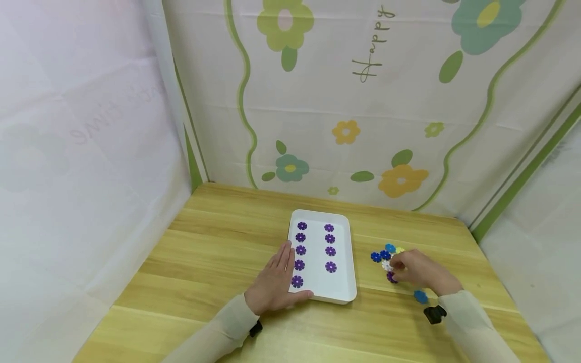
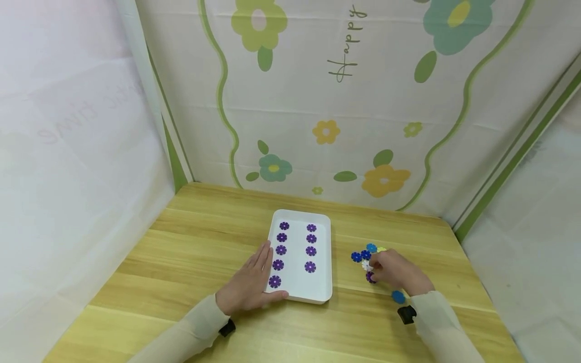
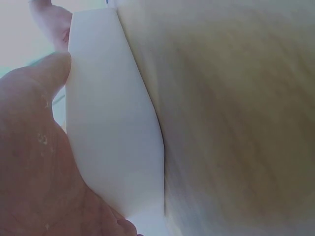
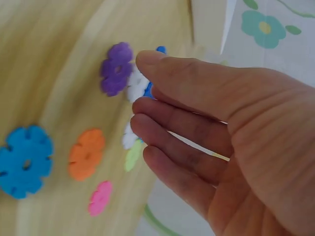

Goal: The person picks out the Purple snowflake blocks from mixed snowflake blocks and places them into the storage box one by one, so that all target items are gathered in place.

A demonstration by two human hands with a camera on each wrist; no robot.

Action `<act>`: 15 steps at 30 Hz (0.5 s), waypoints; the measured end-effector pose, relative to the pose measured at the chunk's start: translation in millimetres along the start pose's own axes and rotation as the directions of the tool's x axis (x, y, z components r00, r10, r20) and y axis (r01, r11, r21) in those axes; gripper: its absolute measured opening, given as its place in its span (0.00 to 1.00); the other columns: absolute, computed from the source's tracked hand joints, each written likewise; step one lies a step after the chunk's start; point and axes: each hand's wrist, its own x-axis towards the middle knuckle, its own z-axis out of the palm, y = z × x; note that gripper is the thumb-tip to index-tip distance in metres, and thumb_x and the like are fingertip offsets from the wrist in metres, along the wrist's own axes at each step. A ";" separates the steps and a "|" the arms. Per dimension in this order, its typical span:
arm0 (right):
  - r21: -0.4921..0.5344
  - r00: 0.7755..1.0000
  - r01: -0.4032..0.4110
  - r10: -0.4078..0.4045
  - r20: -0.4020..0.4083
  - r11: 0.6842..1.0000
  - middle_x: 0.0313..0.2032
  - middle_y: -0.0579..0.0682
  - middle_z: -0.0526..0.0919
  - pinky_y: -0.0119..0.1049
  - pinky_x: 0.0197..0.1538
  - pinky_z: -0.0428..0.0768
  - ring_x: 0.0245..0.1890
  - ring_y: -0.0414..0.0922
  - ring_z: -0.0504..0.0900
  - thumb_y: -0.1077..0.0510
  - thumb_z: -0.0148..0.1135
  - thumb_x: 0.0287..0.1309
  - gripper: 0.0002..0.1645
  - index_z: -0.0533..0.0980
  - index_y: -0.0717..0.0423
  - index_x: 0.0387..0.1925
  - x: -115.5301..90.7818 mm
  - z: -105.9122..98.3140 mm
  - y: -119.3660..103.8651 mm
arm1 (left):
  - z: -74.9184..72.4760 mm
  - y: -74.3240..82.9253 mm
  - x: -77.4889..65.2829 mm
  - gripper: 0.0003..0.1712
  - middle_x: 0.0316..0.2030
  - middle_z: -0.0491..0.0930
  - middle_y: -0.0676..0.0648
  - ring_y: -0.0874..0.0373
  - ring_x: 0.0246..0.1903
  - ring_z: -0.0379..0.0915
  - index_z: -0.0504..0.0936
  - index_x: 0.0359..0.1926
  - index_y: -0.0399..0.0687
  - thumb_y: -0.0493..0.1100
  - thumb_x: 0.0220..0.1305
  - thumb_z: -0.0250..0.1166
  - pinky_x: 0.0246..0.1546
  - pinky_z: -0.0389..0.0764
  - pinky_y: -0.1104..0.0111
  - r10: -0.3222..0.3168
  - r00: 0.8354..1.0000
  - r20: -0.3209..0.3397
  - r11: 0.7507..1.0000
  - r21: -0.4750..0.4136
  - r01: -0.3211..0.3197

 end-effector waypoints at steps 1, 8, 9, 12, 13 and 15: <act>-0.002 1.000 0.007 -0.007 -0.008 1.000 0.40 0.45 0.89 0.39 0.42 0.87 0.40 0.43 0.87 0.60 0.74 0.63 0.07 0.86 0.52 0.42 -0.9 2.2 2.1 | 0.1 -0.1 -0.1 0.69 0.84 0.40 0.30 0.37 0.84 0.40 0.47 0.82 0.29 0.81 0.67 0.54 0.83 0.57 0.49 -0.001 1.000 0.001 1.000 0.001 0.001; -0.015 0.996 0.029 -0.030 -0.082 0.999 0.36 0.41 0.88 0.33 0.39 0.85 0.36 0.37 0.84 0.57 0.79 0.57 0.09 0.86 0.49 0.39 -2.1 19.9 11.5 | 0.3 0.2 -0.7 0.70 0.84 0.39 0.30 0.37 0.85 0.40 0.46 0.82 0.29 0.82 0.66 0.54 0.83 0.57 0.49 -0.003 1.000 0.004 1.000 -0.005 0.003; -0.010 0.995 0.034 -0.034 -0.091 0.999 0.36 0.41 0.88 0.33 0.38 0.85 0.36 0.36 0.84 0.57 0.79 0.58 0.09 0.86 0.49 0.38 -1.6 21.6 12.2 | 0.3 0.2 -0.8 0.70 0.84 0.39 0.30 0.37 0.85 0.39 0.46 0.82 0.29 0.82 0.66 0.54 0.83 0.57 0.49 -0.005 1.000 0.005 1.000 -0.006 0.005; 0.014 0.994 0.029 -0.027 -0.104 0.999 0.35 0.41 0.88 0.32 0.38 0.86 0.35 0.36 0.84 0.59 0.79 0.57 0.09 0.86 0.50 0.38 -0.3 24.8 13.2 | 0.0 -0.1 -0.7 0.70 0.84 0.39 0.30 0.37 0.85 0.39 0.46 0.83 0.29 0.82 0.66 0.54 0.83 0.56 0.49 -0.010 1.000 0.004 1.000 -0.009 0.010; 0.023 0.994 0.027 -0.025 -0.103 0.999 0.35 0.42 0.88 0.32 0.37 0.86 0.35 0.35 0.84 0.59 0.79 0.57 0.09 0.86 0.51 0.38 0.1 25.2 13.5 | -0.2 -0.2 -0.7 0.70 0.84 0.39 0.30 0.37 0.85 0.39 0.46 0.83 0.29 0.82 0.66 0.54 0.83 0.56 0.49 -0.010 1.000 0.004 1.000 -0.008 0.010; 0.051 0.996 0.009 -0.004 -0.093 0.999 0.35 0.42 0.88 0.31 0.37 0.85 0.34 0.35 0.84 0.60 0.79 0.57 0.10 0.86 0.52 0.39 0.8 25.4 13.2 | -0.8 -0.2 -0.9 0.70 0.84 0.39 0.30 0.37 0.85 0.39 0.46 0.83 0.29 0.82 0.66 0.54 0.83 0.56 0.49 -0.010 1.000 0.003 1.000 -0.005 0.010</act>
